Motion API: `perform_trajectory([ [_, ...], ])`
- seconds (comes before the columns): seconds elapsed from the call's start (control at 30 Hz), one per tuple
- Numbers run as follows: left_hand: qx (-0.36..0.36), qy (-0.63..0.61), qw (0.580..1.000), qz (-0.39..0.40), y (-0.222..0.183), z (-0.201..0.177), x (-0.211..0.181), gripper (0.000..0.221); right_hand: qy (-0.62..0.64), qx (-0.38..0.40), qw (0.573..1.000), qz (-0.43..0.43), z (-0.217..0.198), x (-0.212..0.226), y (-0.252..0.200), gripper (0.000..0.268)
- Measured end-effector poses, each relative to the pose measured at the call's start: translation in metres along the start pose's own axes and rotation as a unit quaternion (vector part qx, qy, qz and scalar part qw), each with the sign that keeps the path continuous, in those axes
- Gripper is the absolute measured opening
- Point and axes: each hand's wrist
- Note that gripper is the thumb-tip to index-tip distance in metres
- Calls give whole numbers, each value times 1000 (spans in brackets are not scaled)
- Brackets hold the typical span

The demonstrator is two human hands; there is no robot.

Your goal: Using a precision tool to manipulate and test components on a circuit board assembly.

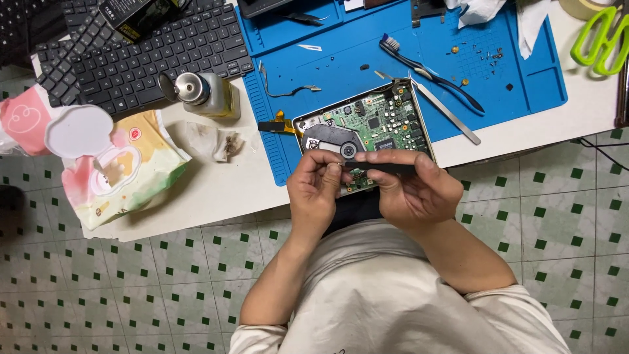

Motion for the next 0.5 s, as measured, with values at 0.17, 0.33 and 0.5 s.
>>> perform_trajectory([
  [0.17, 3, 57, 998, 36, 3, -6, 1, 5, -7, 11, 1000, 18, 0, 10, 12, 62],
  [0.33, 7, 149, 985, 83, 8, -9, -13, 4, -1, 11, 999, 30, 1, 10, 8, 64],
  [0.5, 1, 186, 977, 107, 11, -12, -13, 6, 0, 6, 998, 55, 6, 12, 9, 62],
])
Point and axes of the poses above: each hand's wrist, its own y-axis towards the middle knuckle, its own z-axis out of the palm, x = y × z, and after that the axes turned 4 degrees about x, right-handed
